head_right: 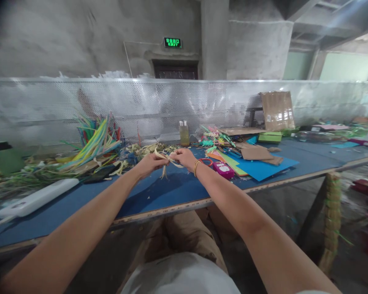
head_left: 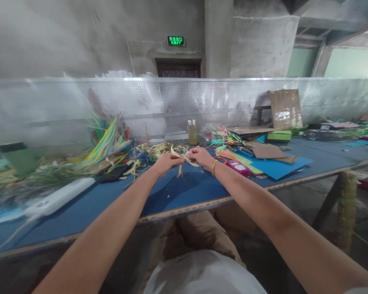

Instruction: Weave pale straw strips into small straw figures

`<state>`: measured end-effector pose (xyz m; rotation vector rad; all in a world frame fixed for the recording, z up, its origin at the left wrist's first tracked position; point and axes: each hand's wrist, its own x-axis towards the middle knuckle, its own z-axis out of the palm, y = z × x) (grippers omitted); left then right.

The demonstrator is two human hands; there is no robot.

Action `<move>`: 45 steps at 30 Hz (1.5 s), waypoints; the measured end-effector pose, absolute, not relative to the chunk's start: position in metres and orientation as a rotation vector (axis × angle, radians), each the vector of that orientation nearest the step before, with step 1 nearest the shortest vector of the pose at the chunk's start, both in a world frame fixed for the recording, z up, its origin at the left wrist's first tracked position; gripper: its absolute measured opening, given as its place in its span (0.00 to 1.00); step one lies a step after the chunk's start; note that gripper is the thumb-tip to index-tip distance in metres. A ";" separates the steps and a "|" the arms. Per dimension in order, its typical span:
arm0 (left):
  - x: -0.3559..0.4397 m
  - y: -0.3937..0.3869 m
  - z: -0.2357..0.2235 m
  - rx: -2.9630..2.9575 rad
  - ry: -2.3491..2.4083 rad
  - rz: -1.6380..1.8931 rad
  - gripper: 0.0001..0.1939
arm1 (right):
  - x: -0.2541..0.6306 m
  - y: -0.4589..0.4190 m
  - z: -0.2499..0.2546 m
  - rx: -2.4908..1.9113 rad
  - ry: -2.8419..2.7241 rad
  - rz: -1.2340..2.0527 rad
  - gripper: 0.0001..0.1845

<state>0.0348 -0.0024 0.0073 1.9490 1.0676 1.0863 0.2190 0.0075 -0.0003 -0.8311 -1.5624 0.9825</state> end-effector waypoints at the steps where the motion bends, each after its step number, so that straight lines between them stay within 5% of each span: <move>1: 0.034 -0.003 0.009 1.930 1.014 1.060 0.15 | 0.219 0.008 0.000 -0.832 -1.553 0.980 0.16; 17: 0.031 0.000 0.011 1.868 0.874 1.019 0.22 | 0.220 0.007 -0.001 -0.835 -1.686 0.958 0.15; 26: 0.034 0.000 0.005 1.812 0.996 1.084 0.16 | 0.221 0.003 0.005 -0.899 -1.888 0.293 0.07; 30: 0.034 0.000 0.008 1.823 0.935 1.258 0.20 | 0.219 -0.003 0.008 -0.827 -1.953 0.187 0.07; 45: 0.040 -0.010 0.017 2.101 0.987 1.504 0.13 | 0.216 -0.013 0.012 -0.734 -1.950 -0.210 0.07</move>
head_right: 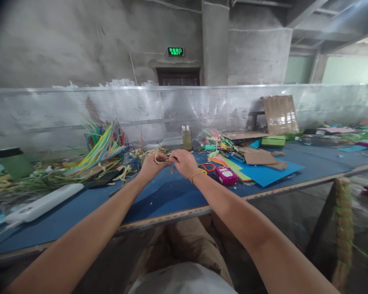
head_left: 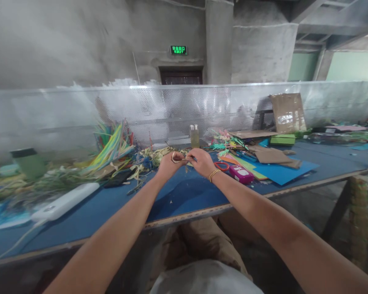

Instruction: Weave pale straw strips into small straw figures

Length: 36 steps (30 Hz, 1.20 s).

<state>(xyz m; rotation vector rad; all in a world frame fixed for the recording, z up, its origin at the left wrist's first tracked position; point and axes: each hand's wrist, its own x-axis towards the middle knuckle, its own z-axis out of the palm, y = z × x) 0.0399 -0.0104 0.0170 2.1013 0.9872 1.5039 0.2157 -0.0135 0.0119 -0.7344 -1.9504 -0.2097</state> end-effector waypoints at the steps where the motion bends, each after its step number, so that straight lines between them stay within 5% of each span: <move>1: 0.040 -0.010 0.017 2.108 1.005 1.490 0.12 | 0.215 -0.013 0.011 -0.751 -1.940 -0.175 0.07; 14: 0.035 -0.003 0.011 2.009 0.956 1.061 0.15 | 0.215 0.000 0.001 -0.901 -1.850 0.408 0.08; 36: 0.038 -0.005 0.008 2.024 0.978 1.248 0.18 | 0.214 0.000 0.002 -0.931 -1.889 0.315 0.06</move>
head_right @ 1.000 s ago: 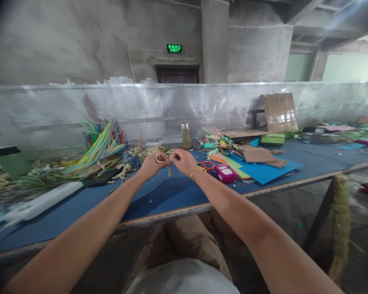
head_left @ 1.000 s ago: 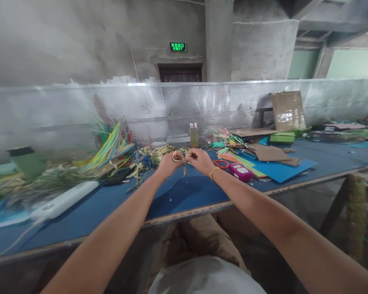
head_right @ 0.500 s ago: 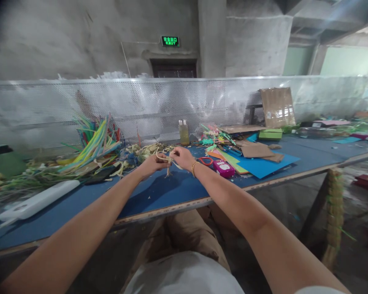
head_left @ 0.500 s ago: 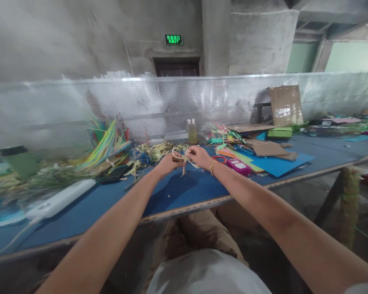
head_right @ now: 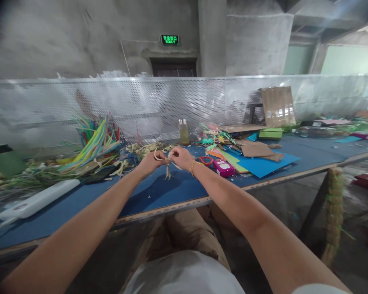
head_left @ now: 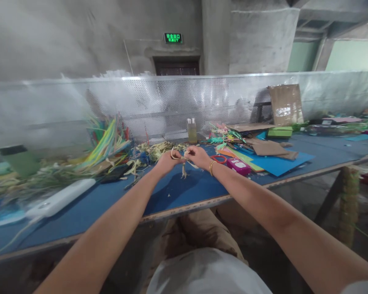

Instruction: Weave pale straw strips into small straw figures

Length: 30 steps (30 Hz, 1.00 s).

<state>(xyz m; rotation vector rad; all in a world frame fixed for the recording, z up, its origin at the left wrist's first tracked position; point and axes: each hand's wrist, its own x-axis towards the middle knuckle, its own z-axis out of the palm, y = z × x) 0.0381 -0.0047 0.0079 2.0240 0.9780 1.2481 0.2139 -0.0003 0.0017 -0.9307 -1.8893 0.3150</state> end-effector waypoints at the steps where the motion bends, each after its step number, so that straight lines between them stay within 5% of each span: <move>1: 0.038 -0.004 0.008 2.032 0.972 1.245 0.18 | 0.214 0.000 0.001 -0.932 -1.894 0.331 0.06; 13: 0.047 -0.017 0.009 1.400 0.869 0.995 0.16 | 0.215 0.004 0.000 -0.871 -2.011 0.102 0.04; 30: 0.047 -0.019 0.010 1.476 0.996 0.975 0.12 | 0.211 0.005 -0.004 -0.960 -1.981 0.155 0.05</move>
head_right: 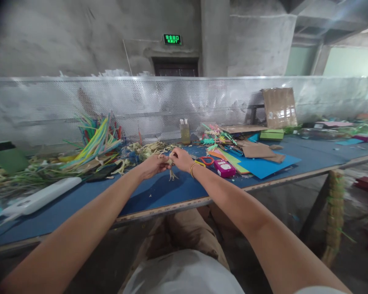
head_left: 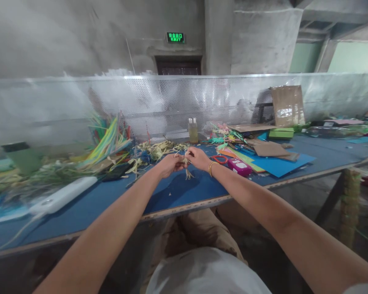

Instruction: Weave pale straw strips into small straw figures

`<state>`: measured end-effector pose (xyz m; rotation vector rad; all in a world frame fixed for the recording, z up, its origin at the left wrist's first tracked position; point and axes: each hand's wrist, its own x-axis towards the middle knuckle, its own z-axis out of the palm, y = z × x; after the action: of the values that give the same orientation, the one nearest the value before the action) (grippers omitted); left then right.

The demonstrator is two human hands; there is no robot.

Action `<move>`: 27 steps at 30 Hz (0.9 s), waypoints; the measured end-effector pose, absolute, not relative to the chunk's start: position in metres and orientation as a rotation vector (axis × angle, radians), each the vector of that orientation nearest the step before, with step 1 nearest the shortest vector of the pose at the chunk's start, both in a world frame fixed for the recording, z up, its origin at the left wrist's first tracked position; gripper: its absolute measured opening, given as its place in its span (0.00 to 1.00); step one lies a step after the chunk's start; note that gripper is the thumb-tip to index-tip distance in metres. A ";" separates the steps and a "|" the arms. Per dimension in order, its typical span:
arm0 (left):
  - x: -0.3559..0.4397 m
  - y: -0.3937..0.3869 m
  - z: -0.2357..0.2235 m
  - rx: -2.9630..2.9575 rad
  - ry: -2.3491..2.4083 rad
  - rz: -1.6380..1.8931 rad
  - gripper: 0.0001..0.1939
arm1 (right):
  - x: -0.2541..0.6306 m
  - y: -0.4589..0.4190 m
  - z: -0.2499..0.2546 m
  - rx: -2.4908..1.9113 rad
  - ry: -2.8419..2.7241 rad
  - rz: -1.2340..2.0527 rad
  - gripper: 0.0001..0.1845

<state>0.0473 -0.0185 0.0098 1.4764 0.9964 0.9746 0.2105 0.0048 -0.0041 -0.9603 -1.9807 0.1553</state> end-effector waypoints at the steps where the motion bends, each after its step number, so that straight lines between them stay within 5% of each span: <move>1: 0.048 -0.019 0.010 1.454 0.994 0.974 0.12 | 0.210 0.005 -0.004 -0.962 -1.978 0.164 0.05; 7: 0.050 -0.019 0.013 1.355 0.963 1.004 0.08 | 0.211 0.004 -0.003 -0.932 -1.938 0.172 0.04; 16: 0.047 -0.016 0.008 1.505 1.003 1.082 0.16 | 0.212 0.001 -0.001 -0.875 -1.879 0.352 0.04; 27: 0.045 -0.017 0.010 1.676 0.979 1.030 0.16 | 0.210 0.001 -0.002 -0.894 -1.662 1.012 0.05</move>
<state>0.0449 -0.0174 0.0104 1.6761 0.9789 1.0304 0.2097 0.0013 -0.0024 -0.8938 -1.6624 1.0117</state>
